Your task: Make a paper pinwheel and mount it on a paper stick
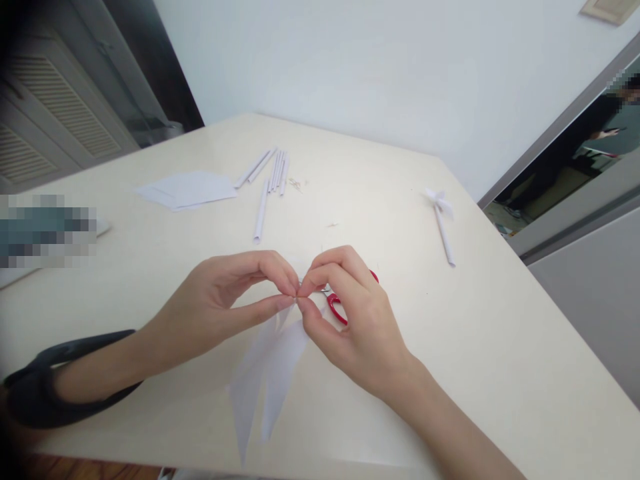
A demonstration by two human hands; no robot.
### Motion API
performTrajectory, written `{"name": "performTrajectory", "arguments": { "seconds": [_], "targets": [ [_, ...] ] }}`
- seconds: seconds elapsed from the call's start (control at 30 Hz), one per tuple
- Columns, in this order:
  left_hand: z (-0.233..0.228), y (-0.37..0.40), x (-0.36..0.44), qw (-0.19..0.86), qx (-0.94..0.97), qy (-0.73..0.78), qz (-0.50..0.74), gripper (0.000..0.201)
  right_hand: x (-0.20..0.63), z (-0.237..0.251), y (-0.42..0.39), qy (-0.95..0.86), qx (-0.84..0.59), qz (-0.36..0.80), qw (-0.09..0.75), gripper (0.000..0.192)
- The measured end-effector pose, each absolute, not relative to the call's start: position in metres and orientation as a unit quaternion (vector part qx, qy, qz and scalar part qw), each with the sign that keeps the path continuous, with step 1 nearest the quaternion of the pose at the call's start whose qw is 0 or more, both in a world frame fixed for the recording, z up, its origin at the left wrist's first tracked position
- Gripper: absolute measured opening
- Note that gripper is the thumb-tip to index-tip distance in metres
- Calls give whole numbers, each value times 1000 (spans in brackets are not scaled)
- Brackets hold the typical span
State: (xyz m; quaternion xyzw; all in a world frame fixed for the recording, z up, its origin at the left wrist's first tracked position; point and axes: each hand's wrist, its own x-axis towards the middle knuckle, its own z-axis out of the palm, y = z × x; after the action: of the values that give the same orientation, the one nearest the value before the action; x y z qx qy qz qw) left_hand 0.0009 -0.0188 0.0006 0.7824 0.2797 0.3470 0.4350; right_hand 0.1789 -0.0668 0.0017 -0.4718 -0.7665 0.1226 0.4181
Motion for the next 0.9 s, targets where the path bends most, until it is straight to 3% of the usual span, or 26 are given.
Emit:
{"name": "performTrajectory", "arguments": {
  "seconds": [0.9],
  "targets": [
    [4,-19,3,421,791,286,338,8,183,2,-65,-777,-487,114,381,12]
  ]
}}
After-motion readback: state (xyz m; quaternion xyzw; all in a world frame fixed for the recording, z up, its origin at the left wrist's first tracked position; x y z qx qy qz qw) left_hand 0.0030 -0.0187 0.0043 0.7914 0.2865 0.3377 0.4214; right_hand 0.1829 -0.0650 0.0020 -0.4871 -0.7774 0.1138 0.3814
